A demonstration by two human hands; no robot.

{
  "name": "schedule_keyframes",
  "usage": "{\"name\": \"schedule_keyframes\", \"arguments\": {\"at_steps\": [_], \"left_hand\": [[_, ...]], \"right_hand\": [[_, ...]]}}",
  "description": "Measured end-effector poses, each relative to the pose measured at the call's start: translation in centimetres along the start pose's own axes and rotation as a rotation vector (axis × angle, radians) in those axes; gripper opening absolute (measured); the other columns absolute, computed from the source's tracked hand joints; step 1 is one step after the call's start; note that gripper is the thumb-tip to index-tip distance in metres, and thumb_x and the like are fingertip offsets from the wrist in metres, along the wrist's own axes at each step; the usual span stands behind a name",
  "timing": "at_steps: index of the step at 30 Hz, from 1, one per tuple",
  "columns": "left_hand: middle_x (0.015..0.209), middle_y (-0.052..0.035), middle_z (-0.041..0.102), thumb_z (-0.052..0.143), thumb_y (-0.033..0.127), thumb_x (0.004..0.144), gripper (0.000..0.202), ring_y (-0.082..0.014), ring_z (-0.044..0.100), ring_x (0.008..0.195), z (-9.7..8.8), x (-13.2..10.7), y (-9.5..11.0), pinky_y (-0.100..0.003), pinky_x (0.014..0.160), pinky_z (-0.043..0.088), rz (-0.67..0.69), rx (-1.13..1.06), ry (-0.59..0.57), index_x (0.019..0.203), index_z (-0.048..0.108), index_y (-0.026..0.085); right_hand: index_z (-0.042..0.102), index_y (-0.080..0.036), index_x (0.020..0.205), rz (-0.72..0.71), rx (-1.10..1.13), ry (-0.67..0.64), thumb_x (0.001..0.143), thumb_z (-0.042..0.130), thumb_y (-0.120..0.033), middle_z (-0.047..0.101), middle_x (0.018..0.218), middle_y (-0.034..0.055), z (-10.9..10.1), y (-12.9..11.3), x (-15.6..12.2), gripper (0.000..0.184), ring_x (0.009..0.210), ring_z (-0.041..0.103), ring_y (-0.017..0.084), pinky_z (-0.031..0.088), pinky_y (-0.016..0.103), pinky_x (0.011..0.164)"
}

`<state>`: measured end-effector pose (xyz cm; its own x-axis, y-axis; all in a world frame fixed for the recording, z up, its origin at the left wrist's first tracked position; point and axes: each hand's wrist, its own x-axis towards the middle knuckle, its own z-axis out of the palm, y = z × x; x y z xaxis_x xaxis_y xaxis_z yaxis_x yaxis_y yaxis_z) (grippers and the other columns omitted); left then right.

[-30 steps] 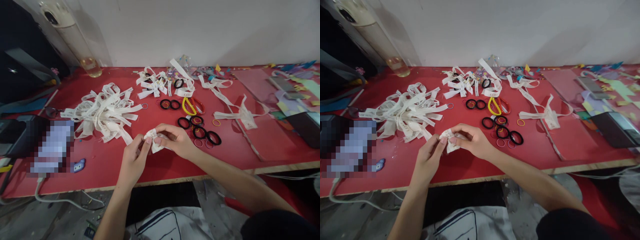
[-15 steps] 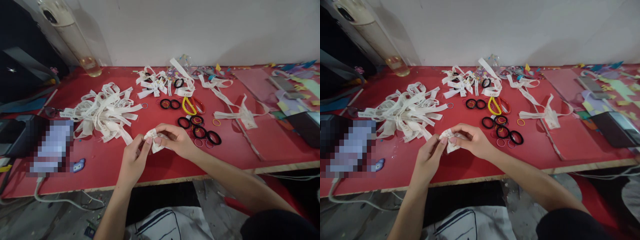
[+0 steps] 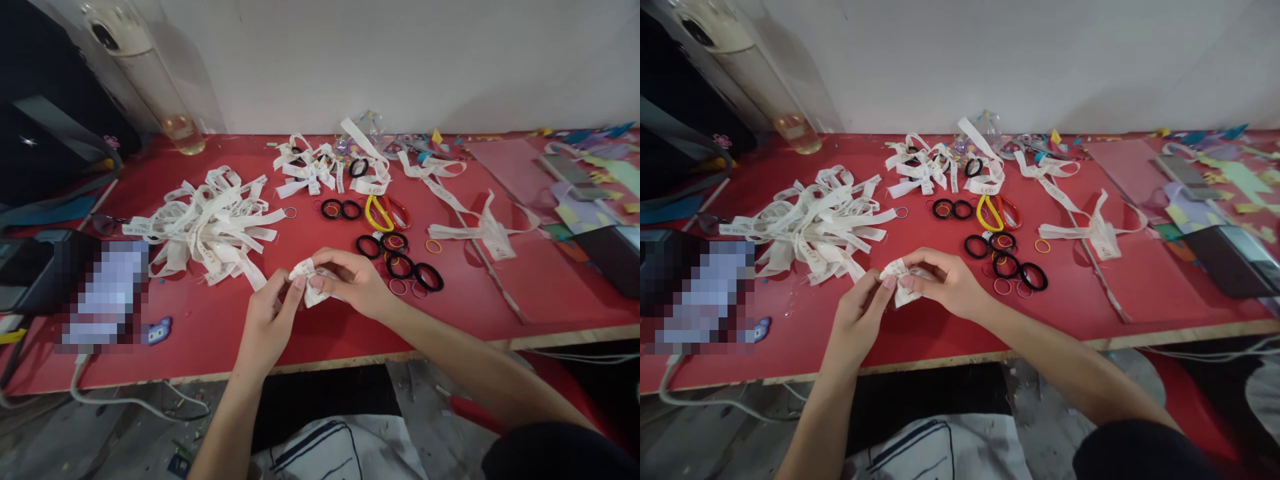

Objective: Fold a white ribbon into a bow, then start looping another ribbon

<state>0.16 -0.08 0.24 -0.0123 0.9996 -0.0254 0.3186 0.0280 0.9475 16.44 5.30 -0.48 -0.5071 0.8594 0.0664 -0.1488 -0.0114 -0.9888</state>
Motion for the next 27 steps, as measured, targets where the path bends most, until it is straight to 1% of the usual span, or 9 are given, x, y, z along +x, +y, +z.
{"name": "schedule_keyframes", "arguments": {"at_steps": [6, 14, 19, 27], "left_hand": [[0.062, 0.0039, 0.046, 0.045, 0.043, 0.094, 0.035, -0.0080, 0.041, 0.054, -0.06, -0.03, 0.00, -0.019, 0.048, 0.031, -0.002, 0.000, -0.004, 0.070, 0.046, 0.018], [0.062, 0.0039, 0.046, 0.046, 0.042, 0.094, 0.034, -0.0078, 0.040, 0.054, -0.08, -0.06, -0.05, -0.019, 0.048, 0.030, 0.004, -0.002, -0.003, 0.070, 0.047, 0.018], [0.061, 0.0041, 0.046, 0.046, 0.042, 0.094, 0.035, -0.0075, 0.039, 0.053, -0.10, 0.01, -0.02, -0.019, 0.047, 0.029, -0.004, 0.005, -0.007, 0.070, 0.047, 0.018], [0.062, 0.0051, 0.046, 0.046, 0.041, 0.095, 0.034, -0.0066, 0.039, 0.053, -0.09, -0.01, 0.07, -0.018, 0.048, 0.030, -0.004, -0.015, -0.010, 0.071, 0.047, 0.018]], "right_hand": [[0.067, -0.019, 0.097, -0.009, 0.004, -0.008, 0.081, 0.070, -0.030, 0.063, 0.091, 0.0030, -0.02, -0.01, 0.05, 0.019, 0.079, 0.057, 0.013, 0.049, 0.025, 0.071], [0.067, -0.019, 0.097, -0.009, 0.018, -0.012, 0.081, 0.070, -0.026, 0.061, 0.089, 0.0019, 0.06, -0.10, 0.08, 0.017, 0.078, 0.056, 0.011, 0.047, 0.023, 0.070], [0.067, -0.019, 0.096, -0.007, 0.016, -0.005, 0.081, 0.070, -0.028, 0.061, 0.088, 0.0017, 0.06, -0.14, 0.06, 0.018, 0.076, 0.055, 0.011, 0.047, 0.024, 0.068], [0.067, -0.019, 0.097, -0.019, 0.008, -0.012, 0.082, 0.069, -0.027, 0.061, 0.090, 0.0020, -0.01, -0.02, 0.03, 0.017, 0.077, 0.055, 0.011, 0.047, 0.023, 0.069]]}}
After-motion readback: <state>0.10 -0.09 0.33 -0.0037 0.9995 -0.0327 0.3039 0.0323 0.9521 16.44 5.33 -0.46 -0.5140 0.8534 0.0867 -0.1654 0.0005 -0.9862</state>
